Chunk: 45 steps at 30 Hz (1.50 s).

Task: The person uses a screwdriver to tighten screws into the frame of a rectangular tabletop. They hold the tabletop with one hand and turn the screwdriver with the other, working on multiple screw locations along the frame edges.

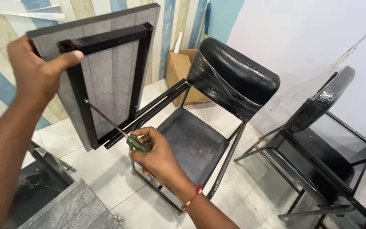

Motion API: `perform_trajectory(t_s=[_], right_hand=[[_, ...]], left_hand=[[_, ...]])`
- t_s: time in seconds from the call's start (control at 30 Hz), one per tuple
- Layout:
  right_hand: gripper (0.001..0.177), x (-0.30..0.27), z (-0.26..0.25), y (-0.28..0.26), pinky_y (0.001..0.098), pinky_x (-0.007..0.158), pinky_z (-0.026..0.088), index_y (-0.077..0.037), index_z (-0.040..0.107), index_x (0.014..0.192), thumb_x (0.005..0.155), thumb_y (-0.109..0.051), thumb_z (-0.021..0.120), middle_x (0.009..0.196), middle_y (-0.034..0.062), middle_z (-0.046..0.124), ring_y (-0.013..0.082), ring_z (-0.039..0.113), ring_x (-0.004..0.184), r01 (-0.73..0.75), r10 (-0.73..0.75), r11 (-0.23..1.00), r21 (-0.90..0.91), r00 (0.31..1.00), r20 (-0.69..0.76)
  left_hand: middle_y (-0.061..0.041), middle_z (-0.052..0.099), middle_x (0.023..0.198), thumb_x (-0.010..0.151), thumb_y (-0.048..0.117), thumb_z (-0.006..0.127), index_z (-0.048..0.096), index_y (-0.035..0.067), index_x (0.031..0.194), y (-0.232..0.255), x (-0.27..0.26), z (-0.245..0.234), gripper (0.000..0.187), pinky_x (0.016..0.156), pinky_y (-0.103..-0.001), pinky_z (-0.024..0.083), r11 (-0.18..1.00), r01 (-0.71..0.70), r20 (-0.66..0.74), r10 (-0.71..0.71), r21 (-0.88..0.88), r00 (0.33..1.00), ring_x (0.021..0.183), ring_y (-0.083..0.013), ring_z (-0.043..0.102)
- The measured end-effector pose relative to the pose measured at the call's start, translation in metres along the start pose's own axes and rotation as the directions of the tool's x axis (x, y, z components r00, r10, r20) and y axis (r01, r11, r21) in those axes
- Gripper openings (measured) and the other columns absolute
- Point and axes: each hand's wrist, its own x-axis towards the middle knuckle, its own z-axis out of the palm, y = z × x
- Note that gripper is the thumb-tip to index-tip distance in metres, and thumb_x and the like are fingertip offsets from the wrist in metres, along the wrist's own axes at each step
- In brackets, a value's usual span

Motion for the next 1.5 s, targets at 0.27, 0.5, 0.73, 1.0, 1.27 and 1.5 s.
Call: perform_trajectory(t_s=[0.27,0.5,0.73,1.0,1.27,1.5], right_hand=[[0.022,-0.018,0.006,-0.007,0.0340,0.061,0.056,-0.001,0.070,0.110,0.092,-0.012,0.078,0.095,0.0089,0.071,0.0232,0.071,0.075,0.506,-0.848,0.042,-0.861,0.474,0.237],[0.024,0.011,-0.009,-0.002,0.0223,0.036,0.037,0.001,0.072,0.102,0.093,-0.021,0.073,0.075,0.0070,0.069,0.0053,0.049,0.046,-0.133,0.145,0.984,0.116,0.983,-0.109],[0.022,0.015,-0.017,0.005,0.0210,0.030,0.025,-0.005,0.061,0.104,0.090,-0.013,0.076,0.080,0.0047,0.061,0.0046,0.040,0.044,-0.324,0.319,0.915,0.239,0.946,0.061],[0.020,-0.003,0.001,0.017,0.0385,0.048,0.046,-0.004,0.070,0.105,0.095,-0.021,0.072,0.085,0.0075,0.064,0.0241,0.059,0.054,0.276,-0.367,0.758,-0.591,0.930,-0.036],[0.042,0.025,-0.019,0.009,0.0181,0.030,0.032,0.013,0.064,0.114,0.108,-0.028,0.052,0.078,0.0071,0.063,0.0058,0.048,0.046,-0.595,0.317,0.603,0.531,0.790,0.525],[0.034,0.020,-0.004,0.005,0.0323,0.048,0.048,0.003,0.066,0.119,0.099,-0.025,0.069,0.091,0.0119,0.068,0.0151,0.059,0.066,-0.008,0.028,0.976,-0.217,0.996,0.090]], left_hand=[[-0.009,0.075,0.099,0.086,0.012,0.083,0.073,-0.001,0.102,-0.007,0.002,0.002,0.023,0.084,-0.030,0.056,0.999,0.039,-0.003,-0.039,-0.001,0.999,0.088,-0.0164,0.072],[-0.009,0.075,0.096,0.085,0.016,0.084,0.074,0.000,0.101,-0.002,0.001,0.005,0.025,0.079,-0.030,0.055,0.999,0.038,-0.015,-0.038,0.016,0.999,0.084,-0.0158,0.071],[-0.010,0.075,0.091,0.082,0.017,0.085,0.074,0.000,0.097,-0.002,0.000,0.005,0.025,0.075,-0.030,0.055,0.997,0.066,-0.029,-0.064,0.050,0.998,0.080,-0.0168,0.071],[-0.010,0.076,0.096,0.082,0.018,0.085,0.073,-0.002,0.102,-0.002,0.001,0.005,0.031,0.079,-0.030,0.057,0.996,0.092,-0.027,-0.092,-0.001,0.995,0.085,-0.0173,0.074],[-0.010,0.076,0.097,0.083,0.020,0.084,0.073,-0.001,0.103,-0.005,0.002,0.002,0.031,0.083,-0.030,0.058,0.999,0.045,-0.023,-0.045,0.006,0.999,0.086,-0.0179,0.073],[-0.009,0.074,0.095,0.083,0.020,0.083,0.070,0.000,0.100,-0.008,0.001,0.002,0.030,0.081,-0.031,0.058,0.998,0.054,-0.034,-0.053,0.016,0.998,0.084,-0.0179,0.072]])
